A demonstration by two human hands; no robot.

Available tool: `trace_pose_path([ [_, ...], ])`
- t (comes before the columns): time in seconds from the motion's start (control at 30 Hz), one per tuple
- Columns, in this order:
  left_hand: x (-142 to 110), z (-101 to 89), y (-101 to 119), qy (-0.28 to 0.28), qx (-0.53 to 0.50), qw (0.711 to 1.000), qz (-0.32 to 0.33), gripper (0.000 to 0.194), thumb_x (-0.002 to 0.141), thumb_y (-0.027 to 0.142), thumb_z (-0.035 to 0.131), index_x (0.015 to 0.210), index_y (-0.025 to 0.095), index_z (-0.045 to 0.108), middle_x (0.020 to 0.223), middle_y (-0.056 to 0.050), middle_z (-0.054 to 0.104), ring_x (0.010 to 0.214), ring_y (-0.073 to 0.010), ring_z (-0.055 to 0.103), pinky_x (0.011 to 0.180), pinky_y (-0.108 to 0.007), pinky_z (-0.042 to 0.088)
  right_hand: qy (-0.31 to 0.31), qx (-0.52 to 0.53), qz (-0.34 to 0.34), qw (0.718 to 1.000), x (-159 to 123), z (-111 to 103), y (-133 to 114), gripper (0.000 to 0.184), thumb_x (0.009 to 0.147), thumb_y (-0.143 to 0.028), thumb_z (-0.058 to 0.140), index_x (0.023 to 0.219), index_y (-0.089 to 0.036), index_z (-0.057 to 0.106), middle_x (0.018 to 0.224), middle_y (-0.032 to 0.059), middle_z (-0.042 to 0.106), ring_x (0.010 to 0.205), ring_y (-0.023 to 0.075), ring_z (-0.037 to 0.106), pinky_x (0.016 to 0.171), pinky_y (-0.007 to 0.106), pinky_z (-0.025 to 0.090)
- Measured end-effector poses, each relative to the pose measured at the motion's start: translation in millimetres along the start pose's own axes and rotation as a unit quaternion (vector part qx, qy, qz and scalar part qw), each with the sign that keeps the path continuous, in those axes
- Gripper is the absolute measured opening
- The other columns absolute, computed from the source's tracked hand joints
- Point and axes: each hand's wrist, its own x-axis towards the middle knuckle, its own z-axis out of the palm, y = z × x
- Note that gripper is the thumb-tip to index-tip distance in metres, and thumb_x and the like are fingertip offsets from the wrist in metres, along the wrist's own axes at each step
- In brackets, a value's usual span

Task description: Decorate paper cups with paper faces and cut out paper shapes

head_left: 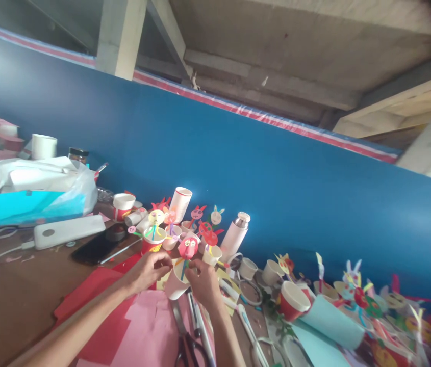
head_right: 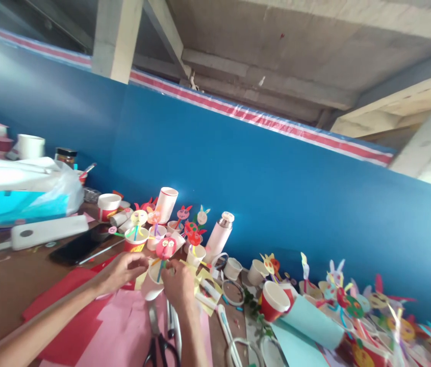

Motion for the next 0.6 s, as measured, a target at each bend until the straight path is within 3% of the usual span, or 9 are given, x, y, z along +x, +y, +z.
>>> trace_pose_path([
  [0.13,-0.4,-4.5,0.1,0.006,0.024,1.000,0.019,0.024,0.080,0.034,0.053,0.082,0.014,0.065,0.079,-0.004,0.067,0.075,-0.0175,0.058,0.067,-0.024,0.043,-0.010,0.032,-0.003,0.999,0.5,3.5,1.2,0.018,0.072,-0.026,0.054,0.076,-0.018,0.069,0.063,-0.0001,0.061,0.065,0.0169,0.055,0.058,0.025,0.036],
  [0.37,-4.7,-1.0,13.0,0.019,0.043,0.999,0.019,0.021,0.077,0.030,0.053,0.074,0.014,0.065,0.073,-0.002,0.063,0.068,-0.0149,0.054,0.062,-0.023,0.039,-0.038,0.123,0.007,0.992,2.0,13.5,4.1,0.024,0.070,-0.032,0.062,0.087,-0.019,0.073,0.077,0.0016,0.070,0.075,0.0199,0.062,0.067,0.027,0.045],
  [0.6,-2.4,2.7,0.7,-0.004,0.040,0.999,-0.008,0.019,0.073,0.029,0.052,0.073,0.014,0.064,0.070,-0.002,0.062,0.067,-0.0154,0.053,0.062,-0.024,0.039,-0.054,0.182,0.029,0.981,7.6,28.2,18.8,0.027,0.069,-0.035,0.062,0.085,-0.017,0.073,0.075,0.0018,0.071,0.074,0.0192,0.064,0.066,0.025,0.048],
])
